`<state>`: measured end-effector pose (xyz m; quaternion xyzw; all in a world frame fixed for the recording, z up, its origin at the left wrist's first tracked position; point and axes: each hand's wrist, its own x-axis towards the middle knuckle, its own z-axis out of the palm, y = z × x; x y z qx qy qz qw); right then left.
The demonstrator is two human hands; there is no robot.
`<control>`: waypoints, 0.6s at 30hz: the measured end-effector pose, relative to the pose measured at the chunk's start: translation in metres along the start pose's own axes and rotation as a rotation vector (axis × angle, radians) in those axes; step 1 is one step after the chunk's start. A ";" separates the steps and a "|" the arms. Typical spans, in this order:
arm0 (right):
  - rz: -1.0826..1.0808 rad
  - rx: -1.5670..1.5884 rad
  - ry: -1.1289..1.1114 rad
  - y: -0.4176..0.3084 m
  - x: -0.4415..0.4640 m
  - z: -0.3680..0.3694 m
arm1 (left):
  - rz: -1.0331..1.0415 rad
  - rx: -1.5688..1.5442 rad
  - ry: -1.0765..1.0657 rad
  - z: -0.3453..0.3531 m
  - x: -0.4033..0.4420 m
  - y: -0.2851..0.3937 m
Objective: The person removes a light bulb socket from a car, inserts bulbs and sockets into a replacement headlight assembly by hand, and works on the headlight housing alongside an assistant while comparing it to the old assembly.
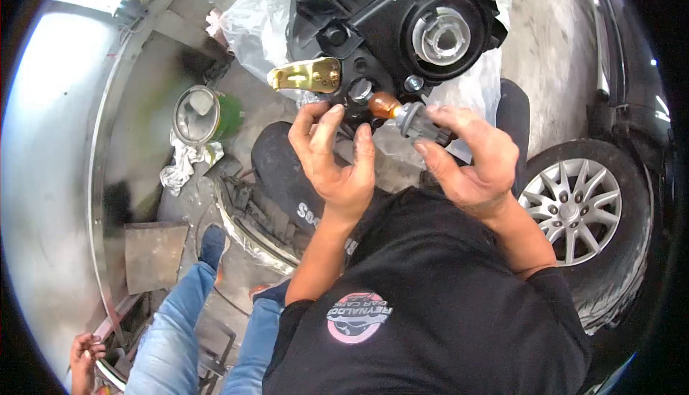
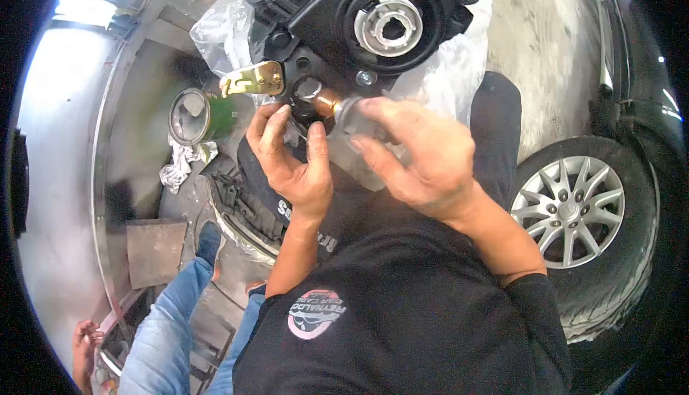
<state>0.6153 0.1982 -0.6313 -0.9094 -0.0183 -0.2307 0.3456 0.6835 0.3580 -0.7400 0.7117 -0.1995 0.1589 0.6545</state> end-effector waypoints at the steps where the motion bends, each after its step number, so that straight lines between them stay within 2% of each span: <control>1: -0.079 -0.045 -0.018 0.002 0.004 0.004 | 0.030 0.046 -0.005 -0.001 0.001 0.000; 8: -0.156 -0.192 0.059 0.000 0.009 0.031 | 0.060 0.073 0.008 -0.004 0.003 -0.003; 11: -0.083 -0.243 -0.015 -0.005 0.003 0.032 | 0.045 0.043 0.013 -0.004 0.001 -0.006; 18: -0.265 -0.322 0.007 -0.004 0.010 0.038 | 0.067 0.057 -0.037 -0.006 0.000 -0.011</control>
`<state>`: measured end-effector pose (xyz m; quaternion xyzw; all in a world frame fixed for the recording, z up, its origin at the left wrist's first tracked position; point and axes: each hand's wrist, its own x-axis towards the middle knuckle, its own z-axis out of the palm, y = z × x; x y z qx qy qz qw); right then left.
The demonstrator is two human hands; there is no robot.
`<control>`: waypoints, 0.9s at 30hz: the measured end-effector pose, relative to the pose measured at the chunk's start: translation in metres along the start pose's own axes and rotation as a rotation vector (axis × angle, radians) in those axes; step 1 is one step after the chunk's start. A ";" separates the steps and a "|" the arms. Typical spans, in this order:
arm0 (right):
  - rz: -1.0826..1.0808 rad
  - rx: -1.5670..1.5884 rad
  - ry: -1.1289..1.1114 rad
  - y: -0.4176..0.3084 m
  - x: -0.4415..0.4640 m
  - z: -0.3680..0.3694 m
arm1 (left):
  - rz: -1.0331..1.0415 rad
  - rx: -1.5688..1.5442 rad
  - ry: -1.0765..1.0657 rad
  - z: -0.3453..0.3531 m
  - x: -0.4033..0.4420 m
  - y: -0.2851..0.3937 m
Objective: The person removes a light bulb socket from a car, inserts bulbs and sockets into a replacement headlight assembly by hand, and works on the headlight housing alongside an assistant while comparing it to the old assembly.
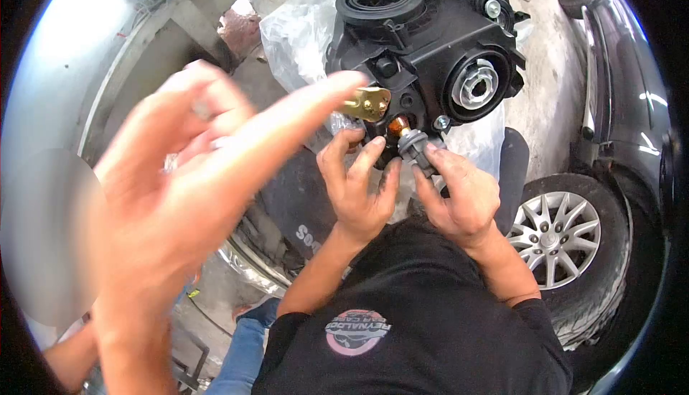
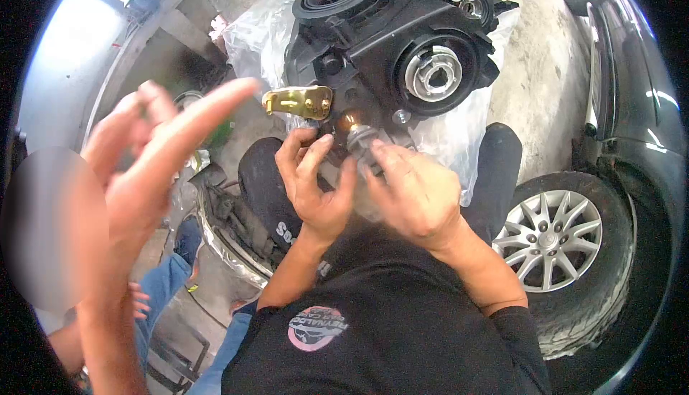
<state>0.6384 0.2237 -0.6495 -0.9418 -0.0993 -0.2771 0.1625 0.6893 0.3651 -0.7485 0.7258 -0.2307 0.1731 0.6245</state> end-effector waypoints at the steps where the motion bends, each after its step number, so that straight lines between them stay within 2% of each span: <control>1: 0.011 0.004 -0.005 -0.001 0.000 0.001 | 0.012 0.010 -0.011 -0.002 0.001 0.000; 8: 0.106 0.075 0.027 -0.007 0.000 0.001 | 0.047 0.054 -0.030 0.000 -0.002 0.003; 12: 0.086 0.166 0.093 -0.003 0.004 0.007 | -0.031 0.158 -0.055 -0.004 -0.014 0.027; 14: 0.076 0.202 0.092 0.002 0.005 0.008 | 0.088 0.251 -0.068 -0.007 -0.002 0.030; 15: 0.069 0.223 0.091 0.005 0.005 0.007 | 0.222 0.282 -0.069 -0.007 0.012 0.029; 21: 0.054 0.433 0.019 0.021 0.005 0.000 | 0.216 0.331 -0.074 -0.005 0.020 0.037; 27: 0.021 0.566 -0.084 0.033 0.000 -0.011 | 0.207 0.511 -0.055 0.001 0.022 0.048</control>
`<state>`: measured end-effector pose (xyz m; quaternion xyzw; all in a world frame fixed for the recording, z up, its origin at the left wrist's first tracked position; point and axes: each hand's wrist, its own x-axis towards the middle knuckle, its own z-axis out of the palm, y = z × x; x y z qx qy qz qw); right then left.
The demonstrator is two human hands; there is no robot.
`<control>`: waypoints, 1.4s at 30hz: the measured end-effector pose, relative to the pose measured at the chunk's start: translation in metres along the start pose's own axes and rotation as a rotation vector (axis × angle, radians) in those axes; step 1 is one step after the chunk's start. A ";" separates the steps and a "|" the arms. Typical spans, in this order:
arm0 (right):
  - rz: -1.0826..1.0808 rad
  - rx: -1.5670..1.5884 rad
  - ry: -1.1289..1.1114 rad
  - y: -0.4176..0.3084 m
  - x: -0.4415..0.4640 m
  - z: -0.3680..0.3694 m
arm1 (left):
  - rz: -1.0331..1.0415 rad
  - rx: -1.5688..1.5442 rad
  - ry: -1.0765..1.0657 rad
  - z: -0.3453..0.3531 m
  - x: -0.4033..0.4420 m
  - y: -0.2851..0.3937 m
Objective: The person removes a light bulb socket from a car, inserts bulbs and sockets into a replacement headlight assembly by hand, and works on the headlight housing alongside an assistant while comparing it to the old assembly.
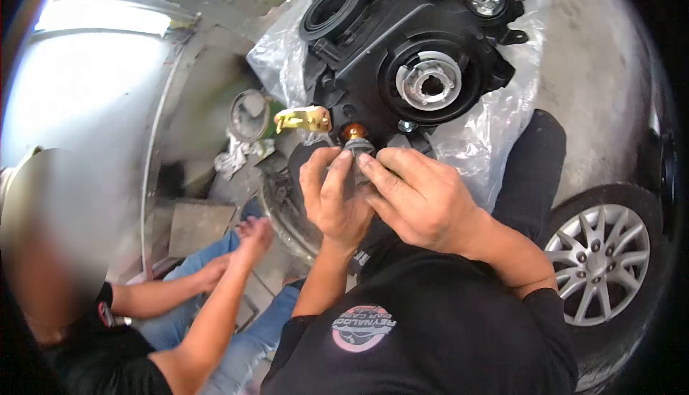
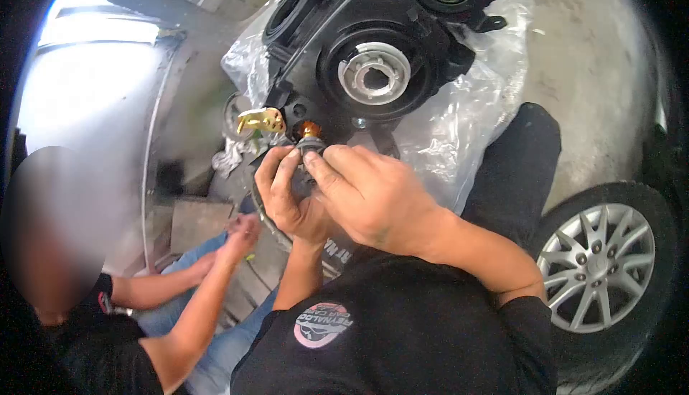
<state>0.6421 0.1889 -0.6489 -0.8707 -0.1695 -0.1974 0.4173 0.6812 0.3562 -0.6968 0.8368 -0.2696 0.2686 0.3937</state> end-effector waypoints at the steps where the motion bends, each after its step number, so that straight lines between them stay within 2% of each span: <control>1: -0.004 0.016 -0.026 0.002 -0.001 -0.006 | 0.005 0.029 -0.002 0.000 0.001 0.002; 2: -0.014 0.063 -0.049 0.004 -0.003 -0.014 | 0.001 0.041 -0.019 -0.002 0.005 0.008; 6: -0.023 -0.159 0.239 0.022 -0.011 -0.065 | -0.241 -0.146 0.025 -0.001 0.001 0.013; 8: -0.014 -0.285 0.356 0.046 -0.009 -0.088 | -0.290 -0.150 0.052 0.001 0.000 0.019; 11: -0.007 -0.398 0.335 0.074 0.000 -0.098 | -0.290 -0.119 0.096 0.005 -0.002 0.020; 12: -0.003 -0.364 0.332 0.082 0.001 -0.095 | -0.279 -0.102 0.110 0.006 -0.002 0.020; 15: 0.021 -0.203 0.331 0.098 0.002 -0.086 | -0.469 -0.244 0.163 0.004 0.000 0.029; 19: -0.018 -0.093 0.372 0.105 0.005 -0.084 | -0.516 -0.193 0.208 0.006 0.000 0.037; 22: -0.029 -0.078 0.382 0.110 0.004 -0.081 | -0.198 0.199 0.023 0.001 0.006 0.037; 30: -0.008 -0.059 0.363 0.113 0.002 -0.083 | -0.105 0.416 -0.060 -0.002 0.021 0.051; 34: -0.001 -0.063 0.365 0.112 0.003 -0.085 | -0.313 0.110 0.035 -0.005 0.015 0.039; 40: -0.019 -0.066 0.386 0.118 0.004 -0.079 | -0.087 0.413 -0.134 -0.009 0.032 0.046; 42: -0.014 -0.065 0.388 0.119 0.006 -0.079 | -0.072 0.436 -0.156 -0.007 0.038 0.051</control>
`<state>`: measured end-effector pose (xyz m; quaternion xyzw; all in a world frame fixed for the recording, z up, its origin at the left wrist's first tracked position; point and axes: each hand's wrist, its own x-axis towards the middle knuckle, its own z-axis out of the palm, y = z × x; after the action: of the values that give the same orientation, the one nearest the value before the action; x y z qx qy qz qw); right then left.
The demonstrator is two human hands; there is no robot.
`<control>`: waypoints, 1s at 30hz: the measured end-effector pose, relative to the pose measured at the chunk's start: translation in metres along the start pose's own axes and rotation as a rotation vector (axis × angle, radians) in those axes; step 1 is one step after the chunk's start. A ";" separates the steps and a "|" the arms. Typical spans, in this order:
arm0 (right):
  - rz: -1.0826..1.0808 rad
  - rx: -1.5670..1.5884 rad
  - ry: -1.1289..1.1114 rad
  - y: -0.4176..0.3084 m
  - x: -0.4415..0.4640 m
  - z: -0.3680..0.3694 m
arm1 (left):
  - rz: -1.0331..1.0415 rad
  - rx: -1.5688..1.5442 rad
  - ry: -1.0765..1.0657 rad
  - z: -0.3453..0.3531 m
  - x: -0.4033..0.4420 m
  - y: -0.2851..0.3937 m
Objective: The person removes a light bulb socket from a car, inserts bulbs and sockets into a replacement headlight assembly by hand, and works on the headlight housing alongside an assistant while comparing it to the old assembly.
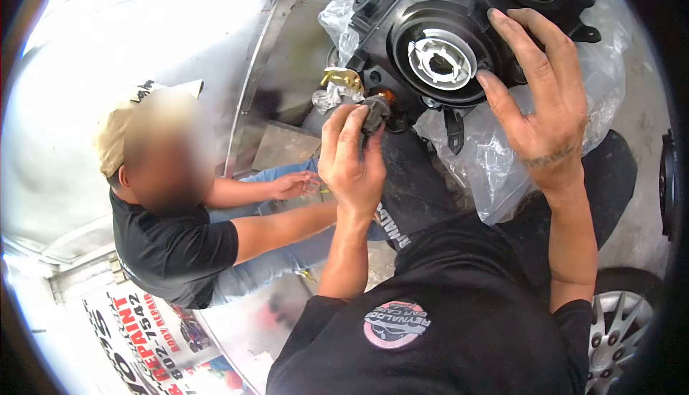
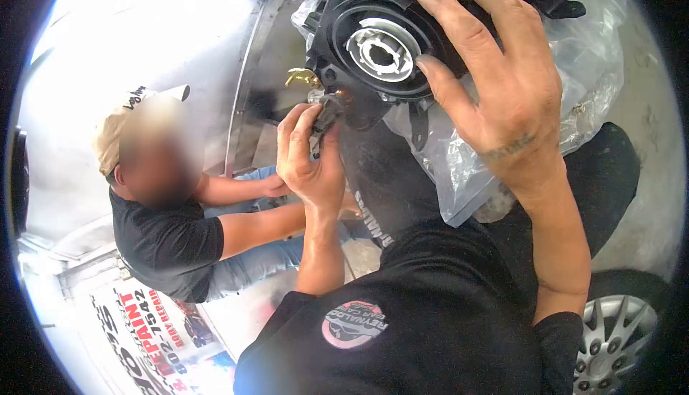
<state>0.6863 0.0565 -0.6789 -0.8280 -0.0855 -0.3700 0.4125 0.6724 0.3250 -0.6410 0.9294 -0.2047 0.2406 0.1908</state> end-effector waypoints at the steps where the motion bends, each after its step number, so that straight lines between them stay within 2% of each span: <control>1: 0.001 0.005 0.009 0.000 0.001 0.001 | 0.007 0.015 -0.008 -0.001 0.001 0.001; 7: -0.017 0.034 0.065 0.001 0.005 0.007 | 0.065 0.031 0.011 0.003 -0.002 -0.006; 14: 0.001 0.033 0.049 -0.004 0.009 0.006 | -0.046 -0.167 0.034 0.005 -0.006 -0.007; 21: 0.000 -0.039 0.010 -0.002 0.014 0.005 | -0.158 -0.456 0.235 -0.008 -0.025 -0.014; 29: -0.050 -0.064 -0.011 0.009 0.012 0.011 | -0.136 -0.380 0.133 0.001 -0.014 -0.012; 30: -0.056 -0.063 -0.010 0.009 0.011 0.011 | -0.084 -0.305 0.103 0.002 -0.008 -0.012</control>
<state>0.7048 0.0570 -0.6813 -0.8398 -0.0991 -0.3797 0.3753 0.6720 0.3364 -0.6496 0.8839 -0.1898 0.2458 0.3496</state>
